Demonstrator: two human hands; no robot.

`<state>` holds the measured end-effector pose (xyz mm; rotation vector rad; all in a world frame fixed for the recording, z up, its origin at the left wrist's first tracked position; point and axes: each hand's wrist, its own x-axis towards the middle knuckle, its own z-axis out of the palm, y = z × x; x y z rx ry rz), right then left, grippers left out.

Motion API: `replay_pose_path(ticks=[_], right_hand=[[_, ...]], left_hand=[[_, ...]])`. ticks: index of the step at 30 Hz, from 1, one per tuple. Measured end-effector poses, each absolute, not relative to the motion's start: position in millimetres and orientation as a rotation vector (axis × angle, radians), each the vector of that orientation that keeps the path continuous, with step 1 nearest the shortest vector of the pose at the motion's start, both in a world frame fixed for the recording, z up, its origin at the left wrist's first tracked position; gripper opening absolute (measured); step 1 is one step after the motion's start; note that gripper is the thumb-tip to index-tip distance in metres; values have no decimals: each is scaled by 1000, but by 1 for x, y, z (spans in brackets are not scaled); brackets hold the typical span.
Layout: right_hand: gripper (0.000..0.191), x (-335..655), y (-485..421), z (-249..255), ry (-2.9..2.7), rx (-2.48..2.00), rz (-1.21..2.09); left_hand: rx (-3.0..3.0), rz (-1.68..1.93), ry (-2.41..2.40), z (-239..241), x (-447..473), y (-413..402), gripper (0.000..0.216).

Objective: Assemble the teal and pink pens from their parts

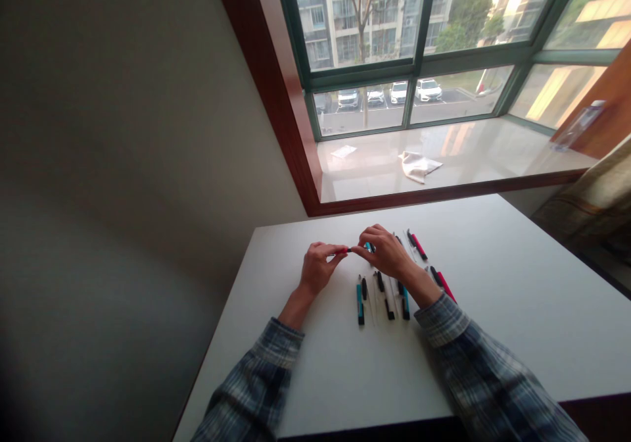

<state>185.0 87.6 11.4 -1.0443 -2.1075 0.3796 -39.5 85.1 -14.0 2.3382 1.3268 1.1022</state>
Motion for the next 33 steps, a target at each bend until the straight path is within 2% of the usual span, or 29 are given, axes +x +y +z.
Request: replay_pose_path(ticks=[7,12,17,23,27,33], right_hand=[[35,182,86,14,-2078,-1049,441],[35,168,79,13,-2058,-1041,498],[31,159,75,8,-2147,-1021,497],[35,161,76,11,-1871,-1178,407],[36,155,75,7,-1738,-1281,368],[33,133,61,3,-1972,-1223,460]], left_hand=[[2410,1166,1273,2,-42,80,12],[2076,1362,1133,15,-43,75,24],[1920,1416,1126,15,-45,77,25],[1487,1785,1378,5,-45,90,30],[1280,1646,1271,0,-38,92,40],[1274,1452,1176,9,-21,77,46]])
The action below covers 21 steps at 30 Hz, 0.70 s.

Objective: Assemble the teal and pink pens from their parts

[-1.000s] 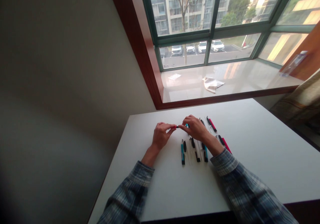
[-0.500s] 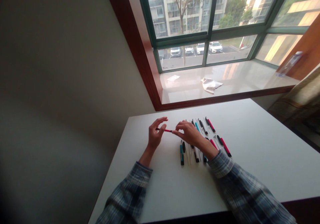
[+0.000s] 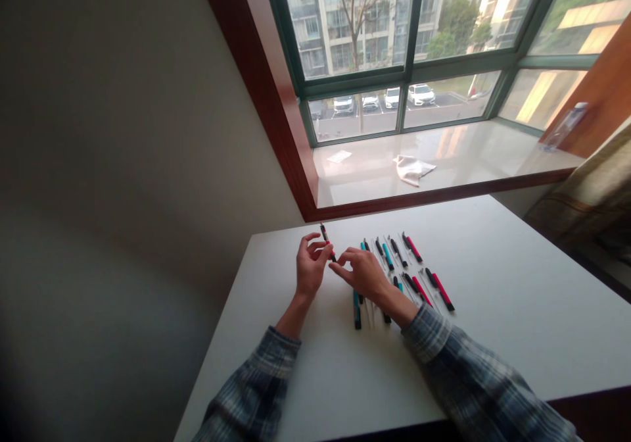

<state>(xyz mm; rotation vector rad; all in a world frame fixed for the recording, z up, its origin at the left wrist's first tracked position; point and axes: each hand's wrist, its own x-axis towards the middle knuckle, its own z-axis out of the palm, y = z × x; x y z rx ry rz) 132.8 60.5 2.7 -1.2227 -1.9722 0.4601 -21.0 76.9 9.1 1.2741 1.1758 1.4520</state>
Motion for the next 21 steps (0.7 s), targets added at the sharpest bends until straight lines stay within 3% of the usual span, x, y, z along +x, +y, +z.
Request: replay_pose_path(ticks=[3,7,12,16,21], right_hand=[[31,131,59,5,-2021,-1211,474],[27,155,74,8,-1975,-1266,372],[9,211,104,3,-1934,-1368,313],[35,232,112,-2,-2093,-1278,486],[44,225,106,-4,-2197,-1188,572]], left_hand=[[1316,1367,1282,12,-29,78,44],[1499,1181,1739,8,-59,93,24],[1771,841,2099,2,-84,103,9],[1904,770,2125,-1,-87,104,7],[1952,709,2153,-3,-93,107,9]])
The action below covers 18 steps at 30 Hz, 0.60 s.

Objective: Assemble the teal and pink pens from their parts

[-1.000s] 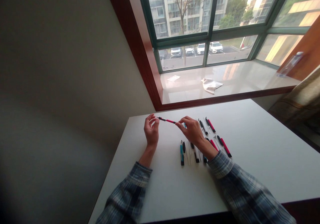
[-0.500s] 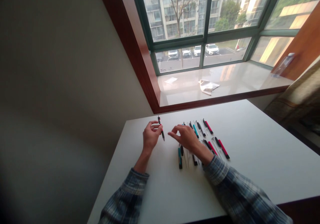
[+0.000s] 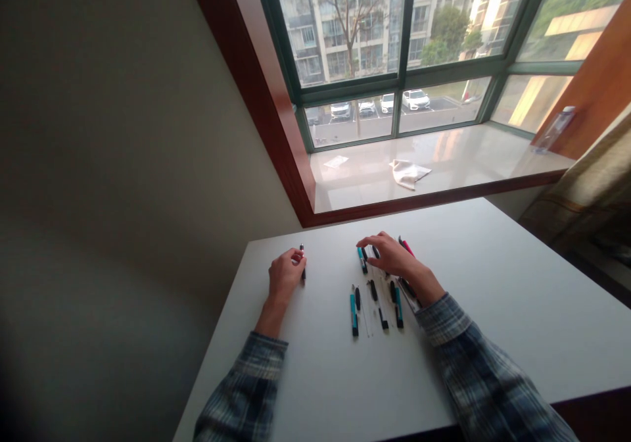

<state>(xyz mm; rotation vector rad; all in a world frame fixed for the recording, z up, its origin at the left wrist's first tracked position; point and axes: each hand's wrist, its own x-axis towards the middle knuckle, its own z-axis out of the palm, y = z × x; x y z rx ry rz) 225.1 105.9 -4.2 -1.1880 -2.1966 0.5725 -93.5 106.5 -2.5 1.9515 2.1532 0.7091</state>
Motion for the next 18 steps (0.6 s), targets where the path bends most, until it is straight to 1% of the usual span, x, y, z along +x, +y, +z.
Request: replay_pose_path(ticks=[6,10,18], right_hand=[[49,222,107,-8,-2218,-1197,565],[50,223,109,-10,-2237,-1205,568],[51,220,110,-14,-2238,-1219,571]], left_hand=[[1979,750,2139,-1,-101,107,12],[2021,865,2138,0,-99,106,17],[2077,982,1937,4,-76,97,18]])
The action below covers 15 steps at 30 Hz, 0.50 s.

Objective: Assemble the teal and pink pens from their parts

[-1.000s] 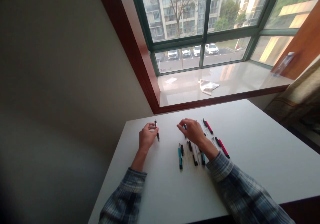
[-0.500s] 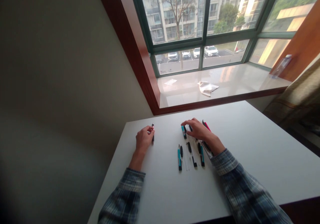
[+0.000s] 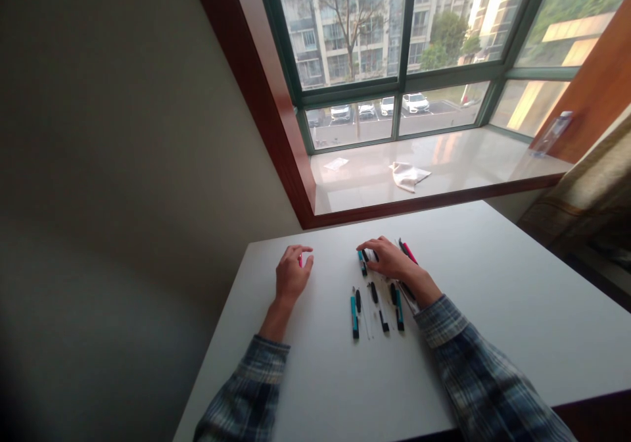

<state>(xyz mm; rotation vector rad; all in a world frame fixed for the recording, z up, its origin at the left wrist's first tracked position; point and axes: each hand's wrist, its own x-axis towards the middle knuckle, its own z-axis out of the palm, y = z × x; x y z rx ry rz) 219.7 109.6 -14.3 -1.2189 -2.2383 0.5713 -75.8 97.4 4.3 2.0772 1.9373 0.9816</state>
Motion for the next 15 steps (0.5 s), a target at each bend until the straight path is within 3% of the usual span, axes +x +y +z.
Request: replay_pose_path(ticks=[8,15], right_hand=[[46,216,109,-4,-2124,-1180,422],[45,171,81,21,-2042,-899,381]], left_hand=[[1902,1106,1682,10,-60,91,16],[1451,1018,1162,-2,-38,86,48]])
